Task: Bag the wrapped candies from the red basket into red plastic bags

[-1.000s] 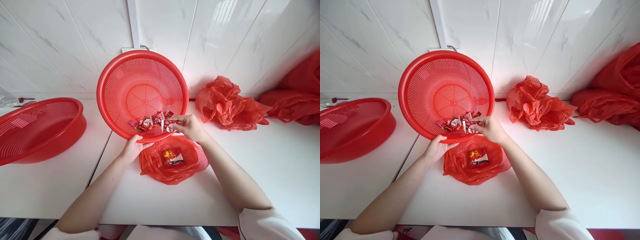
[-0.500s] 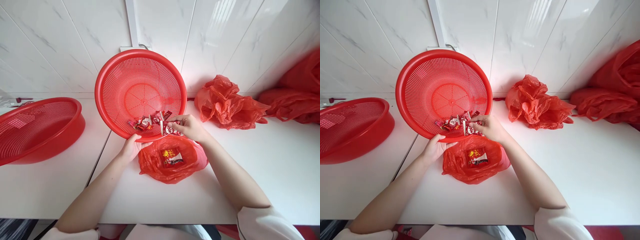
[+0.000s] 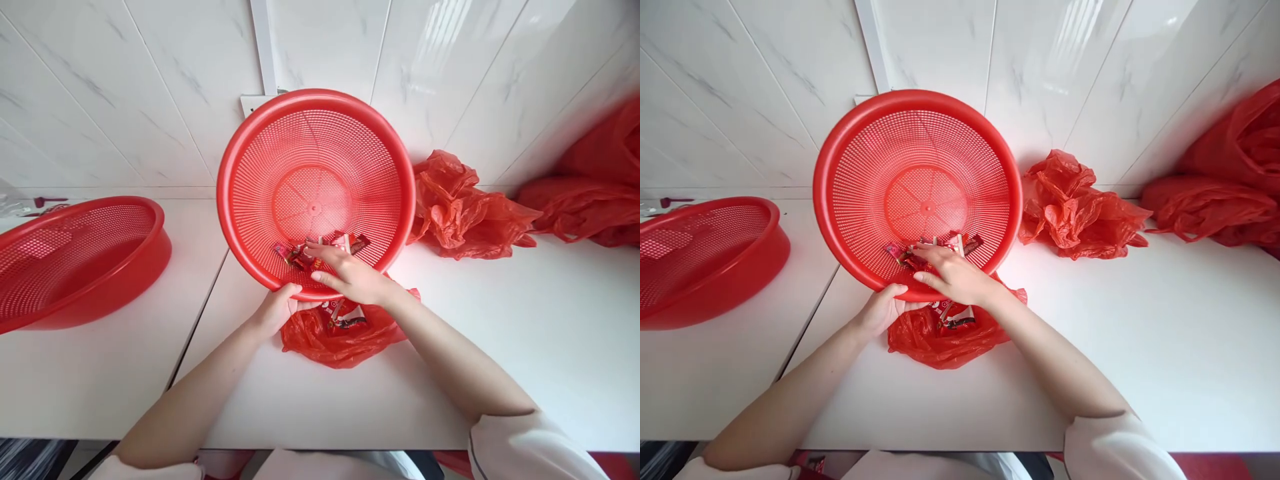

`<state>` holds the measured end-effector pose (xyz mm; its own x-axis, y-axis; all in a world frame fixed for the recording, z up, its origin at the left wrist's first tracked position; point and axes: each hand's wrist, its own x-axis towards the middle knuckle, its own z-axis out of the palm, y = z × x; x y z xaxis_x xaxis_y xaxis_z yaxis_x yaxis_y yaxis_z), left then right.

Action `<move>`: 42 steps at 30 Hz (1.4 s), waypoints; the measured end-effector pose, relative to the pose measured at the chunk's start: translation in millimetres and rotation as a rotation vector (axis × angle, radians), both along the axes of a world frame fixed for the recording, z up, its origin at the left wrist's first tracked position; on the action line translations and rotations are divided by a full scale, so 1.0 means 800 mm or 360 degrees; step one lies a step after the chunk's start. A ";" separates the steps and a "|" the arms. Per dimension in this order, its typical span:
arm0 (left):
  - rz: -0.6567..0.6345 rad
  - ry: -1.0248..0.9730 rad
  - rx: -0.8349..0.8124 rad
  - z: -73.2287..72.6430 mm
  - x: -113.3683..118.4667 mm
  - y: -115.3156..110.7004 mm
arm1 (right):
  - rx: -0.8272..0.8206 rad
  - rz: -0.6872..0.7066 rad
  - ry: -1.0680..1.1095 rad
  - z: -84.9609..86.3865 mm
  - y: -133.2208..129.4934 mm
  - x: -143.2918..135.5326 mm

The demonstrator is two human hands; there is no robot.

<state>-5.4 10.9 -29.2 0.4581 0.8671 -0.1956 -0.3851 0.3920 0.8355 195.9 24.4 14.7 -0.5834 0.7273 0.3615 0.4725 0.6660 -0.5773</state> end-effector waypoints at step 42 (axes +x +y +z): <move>-0.0089 0.0020 0.0052 -0.009 -0.002 0.003 | 0.0428 -0.0769 -0.0688 -0.028 0.026 0.022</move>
